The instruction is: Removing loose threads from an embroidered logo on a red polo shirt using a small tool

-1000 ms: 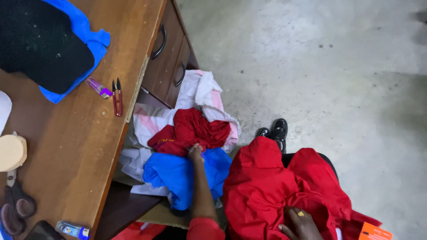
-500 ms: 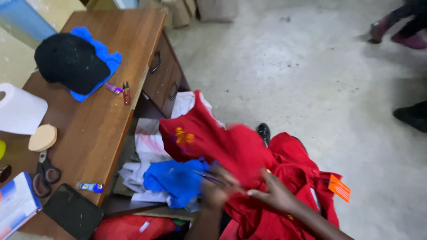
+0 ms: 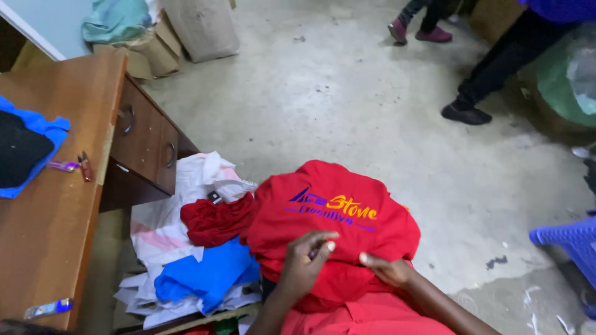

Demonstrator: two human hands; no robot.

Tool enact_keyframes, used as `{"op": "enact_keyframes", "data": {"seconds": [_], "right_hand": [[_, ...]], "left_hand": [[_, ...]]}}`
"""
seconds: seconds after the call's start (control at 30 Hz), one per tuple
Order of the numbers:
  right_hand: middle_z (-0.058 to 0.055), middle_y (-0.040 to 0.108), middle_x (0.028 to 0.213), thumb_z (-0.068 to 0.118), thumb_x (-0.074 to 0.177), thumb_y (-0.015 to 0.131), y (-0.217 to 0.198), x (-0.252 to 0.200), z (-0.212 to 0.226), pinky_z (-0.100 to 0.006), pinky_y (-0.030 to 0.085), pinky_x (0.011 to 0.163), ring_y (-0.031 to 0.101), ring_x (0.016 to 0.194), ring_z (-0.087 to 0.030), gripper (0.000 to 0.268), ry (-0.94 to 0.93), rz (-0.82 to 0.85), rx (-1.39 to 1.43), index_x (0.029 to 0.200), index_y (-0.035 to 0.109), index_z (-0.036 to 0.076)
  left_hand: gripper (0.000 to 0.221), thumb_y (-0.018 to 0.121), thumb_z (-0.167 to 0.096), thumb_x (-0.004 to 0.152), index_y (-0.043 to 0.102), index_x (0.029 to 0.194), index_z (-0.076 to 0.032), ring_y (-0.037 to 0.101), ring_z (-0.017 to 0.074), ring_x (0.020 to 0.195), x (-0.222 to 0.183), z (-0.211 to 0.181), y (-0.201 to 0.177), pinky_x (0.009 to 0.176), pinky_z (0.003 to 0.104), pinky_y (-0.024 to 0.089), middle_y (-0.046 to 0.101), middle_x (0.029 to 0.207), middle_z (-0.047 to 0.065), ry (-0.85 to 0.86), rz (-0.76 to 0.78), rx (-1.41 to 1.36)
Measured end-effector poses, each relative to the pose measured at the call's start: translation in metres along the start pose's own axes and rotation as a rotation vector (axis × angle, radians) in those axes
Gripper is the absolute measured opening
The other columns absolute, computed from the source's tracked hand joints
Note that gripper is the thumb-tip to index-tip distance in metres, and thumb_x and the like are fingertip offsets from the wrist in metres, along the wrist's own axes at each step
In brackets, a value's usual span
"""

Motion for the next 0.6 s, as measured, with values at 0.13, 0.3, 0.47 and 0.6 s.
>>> {"op": "enact_keyframes", "data": {"seconds": [0.13, 0.3, 0.47, 0.6], "right_hand": [[-0.015, 0.058, 0.154, 0.038, 0.097, 0.068, -0.008, -0.059, 0.031, -0.047, 0.037, 0.121, 0.055, 0.142, -0.033, 0.064, 0.088, 0.160, -0.318, 0.149, 0.053, 0.003], [-0.004, 0.076, 0.128, 0.065, 0.106, 0.045, 0.005, -0.083, 0.069, -0.033, 0.053, 0.099, 0.070, 0.118, -0.023, 0.060, 0.286, 0.660, -1.321, 0.130, 0.064, 0.014], [-0.009, 0.088, 0.115, 0.028, 0.099, 0.065, -0.039, -0.072, 0.129, -0.036, 0.065, 0.087, 0.084, 0.103, -0.023, 0.028, 0.203, 0.328, -0.927, 0.105, 0.085, 0.009], [-0.004, 0.071, 0.144, 0.036, 0.101, 0.060, -0.002, 0.008, 0.135, -0.036, 0.048, 0.111, 0.064, 0.134, -0.018, 0.044, -0.059, -0.172, -1.177, 0.136, 0.069, 0.010]], "left_hand": [[0.031, 0.075, -0.022, 0.097, 0.075, 0.126, -0.011, 0.067, 0.0198, 0.078, -0.029, 0.009, 0.028, 0.074, 0.034, 0.054, 0.070, 0.095, 0.005, 0.055, 0.188, 0.175], [0.030, 0.062, -0.021, 0.102, 0.074, 0.126, -0.008, 0.072, 0.0370, 0.095, -0.067, 0.052, 0.077, 0.083, 0.043, 0.055, 0.073, 0.109, 0.018, 0.099, 0.421, 0.208], [0.041, 0.057, -0.011, 0.094, 0.071, 0.133, -0.014, 0.069, 0.0378, 0.087, -0.070, 0.044, 0.069, 0.070, 0.049, 0.052, 0.067, 0.102, 0.012, 0.196, 0.596, 0.276], [0.035, 0.055, -0.023, 0.102, 0.073, 0.131, -0.016, 0.073, 0.0348, 0.102, -0.050, 0.020, 0.070, 0.084, 0.045, 0.054, 0.075, 0.120, 0.011, 0.178, 0.746, 0.318]]}}
Point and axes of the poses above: each hand's wrist, its own x-axis towards the middle knuckle, its own y-axis out of the palm, z = x × y, the point moved 1 cm from there along x, towards the middle knuckle
